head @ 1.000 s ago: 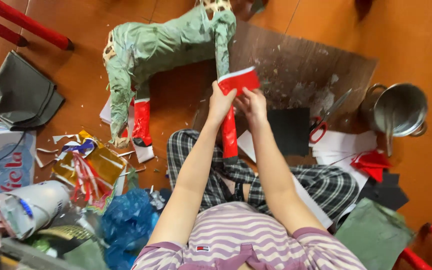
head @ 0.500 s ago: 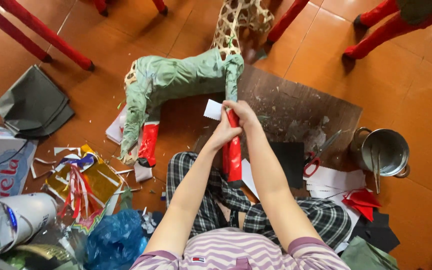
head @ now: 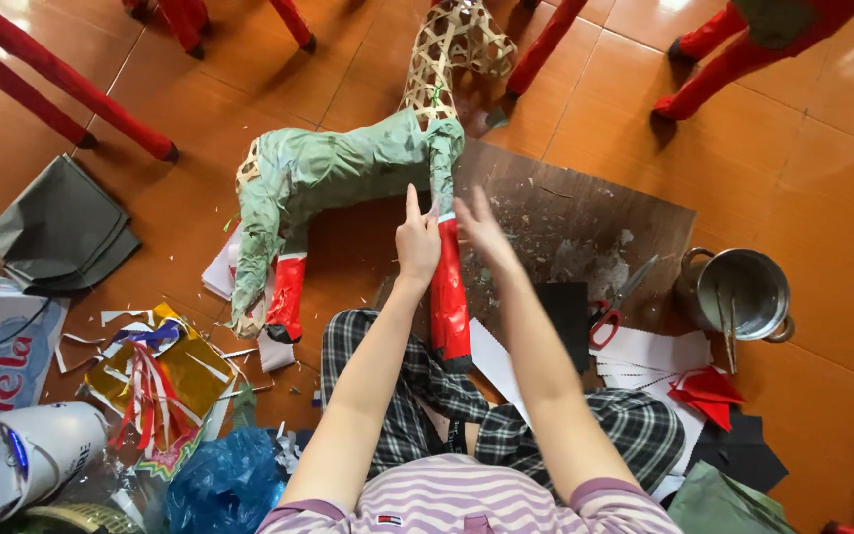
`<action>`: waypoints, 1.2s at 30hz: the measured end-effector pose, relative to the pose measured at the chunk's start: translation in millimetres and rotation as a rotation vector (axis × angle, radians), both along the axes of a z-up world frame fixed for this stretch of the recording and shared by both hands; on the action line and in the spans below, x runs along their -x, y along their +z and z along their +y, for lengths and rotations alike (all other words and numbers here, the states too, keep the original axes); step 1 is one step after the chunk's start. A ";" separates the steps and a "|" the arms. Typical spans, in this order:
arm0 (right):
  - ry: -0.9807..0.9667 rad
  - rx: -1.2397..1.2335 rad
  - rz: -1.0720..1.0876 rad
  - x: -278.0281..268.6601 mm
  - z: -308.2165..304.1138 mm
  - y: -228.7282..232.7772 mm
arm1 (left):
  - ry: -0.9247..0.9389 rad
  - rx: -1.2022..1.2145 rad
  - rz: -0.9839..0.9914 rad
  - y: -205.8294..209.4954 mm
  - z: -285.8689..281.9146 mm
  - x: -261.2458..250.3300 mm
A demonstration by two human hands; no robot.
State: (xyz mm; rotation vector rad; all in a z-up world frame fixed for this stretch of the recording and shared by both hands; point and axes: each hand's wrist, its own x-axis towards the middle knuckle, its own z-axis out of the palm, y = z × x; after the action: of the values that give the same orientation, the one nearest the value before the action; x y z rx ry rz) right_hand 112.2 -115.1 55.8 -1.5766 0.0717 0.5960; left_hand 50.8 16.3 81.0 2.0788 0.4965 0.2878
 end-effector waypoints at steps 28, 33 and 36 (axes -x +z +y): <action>-0.415 1.936 -0.805 144.1 -475.3 -57.9 | -0.160 -0.461 -0.077 -29.4 -18.5 -4.7; -0.502 1.592 -0.328 166.9 -413.7 -3.8 | -0.200 -0.383 -0.115 -44.4 -9.7 -12.0; -0.581 1.468 -0.241 167.5 -373.5 -43.3 | -0.219 -0.428 -0.140 -46.0 -13.0 -10.7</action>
State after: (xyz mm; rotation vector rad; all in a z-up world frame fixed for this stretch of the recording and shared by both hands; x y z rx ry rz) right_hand -55.3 -488.7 12.5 -2.8327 0.9164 -0.2558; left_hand 61.5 3.3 35.0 2.4808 0.1243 0.4355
